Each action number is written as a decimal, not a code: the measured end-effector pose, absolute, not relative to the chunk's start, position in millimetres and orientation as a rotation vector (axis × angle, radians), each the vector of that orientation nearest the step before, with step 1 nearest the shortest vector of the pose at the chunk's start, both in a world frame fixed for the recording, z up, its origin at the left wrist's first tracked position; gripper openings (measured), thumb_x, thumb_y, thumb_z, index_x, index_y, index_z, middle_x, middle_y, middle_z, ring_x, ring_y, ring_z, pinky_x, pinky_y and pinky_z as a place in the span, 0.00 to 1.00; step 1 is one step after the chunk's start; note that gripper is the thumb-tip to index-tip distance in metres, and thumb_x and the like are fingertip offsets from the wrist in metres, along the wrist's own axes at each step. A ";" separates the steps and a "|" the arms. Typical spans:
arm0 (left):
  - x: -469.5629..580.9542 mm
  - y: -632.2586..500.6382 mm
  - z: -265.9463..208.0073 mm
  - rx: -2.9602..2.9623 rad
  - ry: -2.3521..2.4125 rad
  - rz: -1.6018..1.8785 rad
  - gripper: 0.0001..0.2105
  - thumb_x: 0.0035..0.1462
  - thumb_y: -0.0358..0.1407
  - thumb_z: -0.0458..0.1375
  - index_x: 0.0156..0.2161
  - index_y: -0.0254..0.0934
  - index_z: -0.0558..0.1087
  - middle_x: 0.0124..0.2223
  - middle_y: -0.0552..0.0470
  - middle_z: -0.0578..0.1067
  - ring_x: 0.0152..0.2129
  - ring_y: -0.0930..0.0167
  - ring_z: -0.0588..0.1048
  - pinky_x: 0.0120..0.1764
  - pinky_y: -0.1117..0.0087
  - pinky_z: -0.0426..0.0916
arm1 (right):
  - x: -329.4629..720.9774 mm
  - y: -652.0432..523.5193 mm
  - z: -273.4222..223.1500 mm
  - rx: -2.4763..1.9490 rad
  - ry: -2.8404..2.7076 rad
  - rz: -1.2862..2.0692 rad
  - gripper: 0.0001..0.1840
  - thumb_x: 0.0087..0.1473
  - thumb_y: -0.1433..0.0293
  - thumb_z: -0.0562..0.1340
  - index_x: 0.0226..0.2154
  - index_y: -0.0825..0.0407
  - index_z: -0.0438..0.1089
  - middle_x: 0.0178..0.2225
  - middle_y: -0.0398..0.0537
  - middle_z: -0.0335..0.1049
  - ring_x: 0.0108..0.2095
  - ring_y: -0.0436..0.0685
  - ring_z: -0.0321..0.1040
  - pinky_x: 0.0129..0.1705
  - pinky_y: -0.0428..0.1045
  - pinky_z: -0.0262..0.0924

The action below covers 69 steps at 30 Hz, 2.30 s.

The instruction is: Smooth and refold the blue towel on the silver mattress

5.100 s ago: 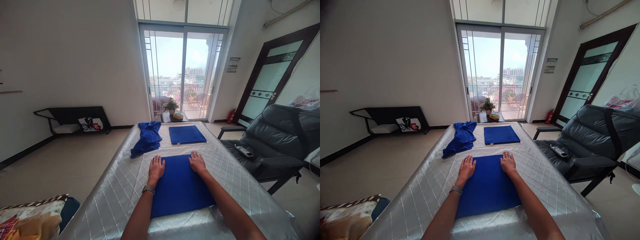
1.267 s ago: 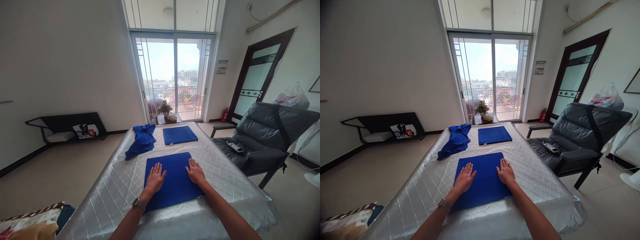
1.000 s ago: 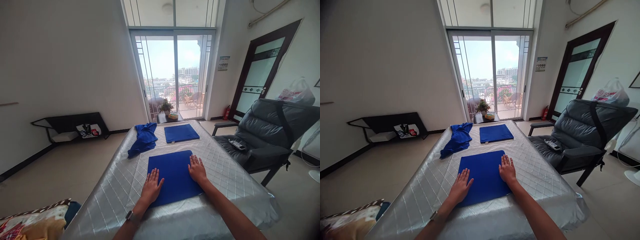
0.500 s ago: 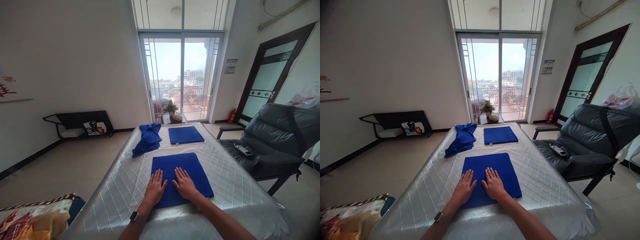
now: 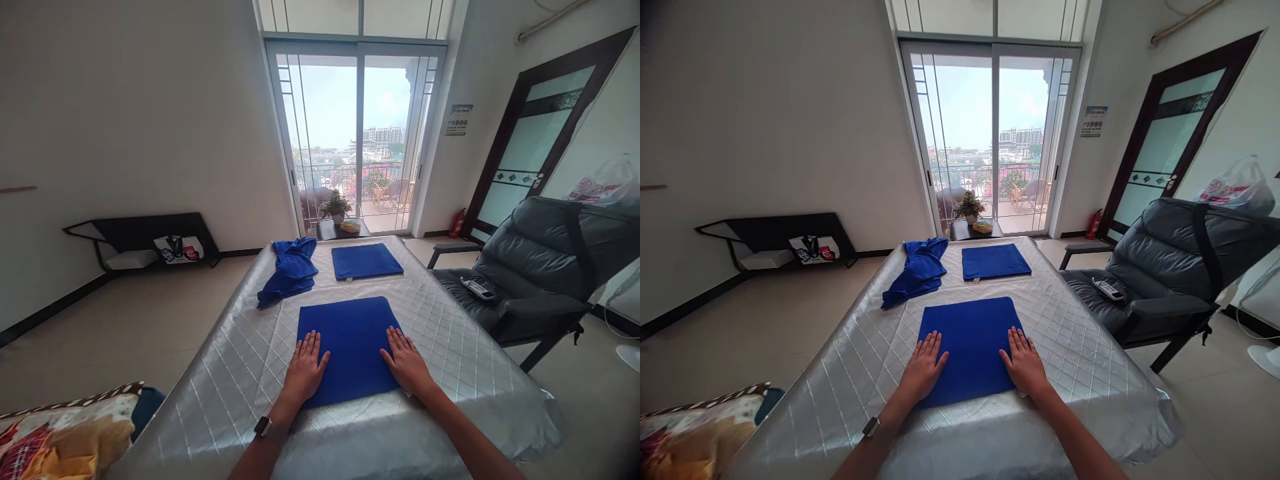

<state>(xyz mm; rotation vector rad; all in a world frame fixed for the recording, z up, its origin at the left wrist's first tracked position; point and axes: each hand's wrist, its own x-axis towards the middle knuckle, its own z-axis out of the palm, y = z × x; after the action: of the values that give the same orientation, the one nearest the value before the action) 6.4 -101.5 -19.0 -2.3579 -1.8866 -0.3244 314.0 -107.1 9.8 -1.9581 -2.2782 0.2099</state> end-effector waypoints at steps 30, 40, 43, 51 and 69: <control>3.4 -101.5 -24.7 -2.349 -1.858 -0.360 0.29 0.70 0.48 0.39 0.70 0.35 0.51 0.70 0.43 0.56 0.68 0.60 0.54 0.66 0.51 0.53 | 213.3 -94.2 19.2 -1.475 -2.528 0.262 0.37 0.68 0.51 0.38 0.70 0.56 0.45 0.71 0.51 0.39 0.71 0.57 0.34 0.71 0.57 0.33; 3.6 -103.5 -22.4 -2.375 -1.888 -0.377 0.29 0.70 0.47 0.39 0.71 0.36 0.50 0.71 0.44 0.55 0.68 0.62 0.52 0.67 0.51 0.51 | 302.9 -98.3 10.9 -1.915 -2.304 0.189 0.37 0.68 0.52 0.40 0.71 0.56 0.43 0.72 0.49 0.37 0.71 0.57 0.32 0.71 0.58 0.31; 4.3 -104.2 -22.3 -2.365 -1.889 -0.373 0.29 0.70 0.47 0.39 0.71 0.35 0.50 0.71 0.43 0.54 0.68 0.63 0.52 0.67 0.52 0.51 | 321.4 -98.1 6.2 -1.991 -2.259 0.188 0.37 0.68 0.54 0.40 0.71 0.57 0.43 0.72 0.50 0.37 0.71 0.57 0.33 0.70 0.58 0.33; -2.6 -106.8 -23.3 -2.344 -1.940 -0.337 0.31 0.70 0.49 0.38 0.71 0.34 0.50 0.71 0.42 0.54 0.68 0.62 0.52 0.67 0.53 0.52 | 323.0 -101.0 6.6 -2.015 -2.237 0.167 0.37 0.68 0.55 0.40 0.71 0.59 0.42 0.72 0.51 0.38 0.71 0.58 0.34 0.70 0.57 0.32; -18.1 -148.3 -15.9 -2.214 -1.999 -0.356 0.34 0.69 0.54 0.37 0.70 0.32 0.51 0.71 0.43 0.54 0.67 0.63 0.54 0.67 0.55 0.53 | 319.9 -112.3 9.7 -1.737 -2.295 -0.061 0.31 0.69 0.61 0.43 0.68 0.59 0.53 0.69 0.53 0.48 0.71 0.59 0.39 0.70 0.61 0.35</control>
<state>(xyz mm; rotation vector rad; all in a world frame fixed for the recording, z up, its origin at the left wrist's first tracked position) -18.1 -148.3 -15.9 -2.2135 -1.9994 -0.3562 319.9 -112.3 9.7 -1.7374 -2.2953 -0.0608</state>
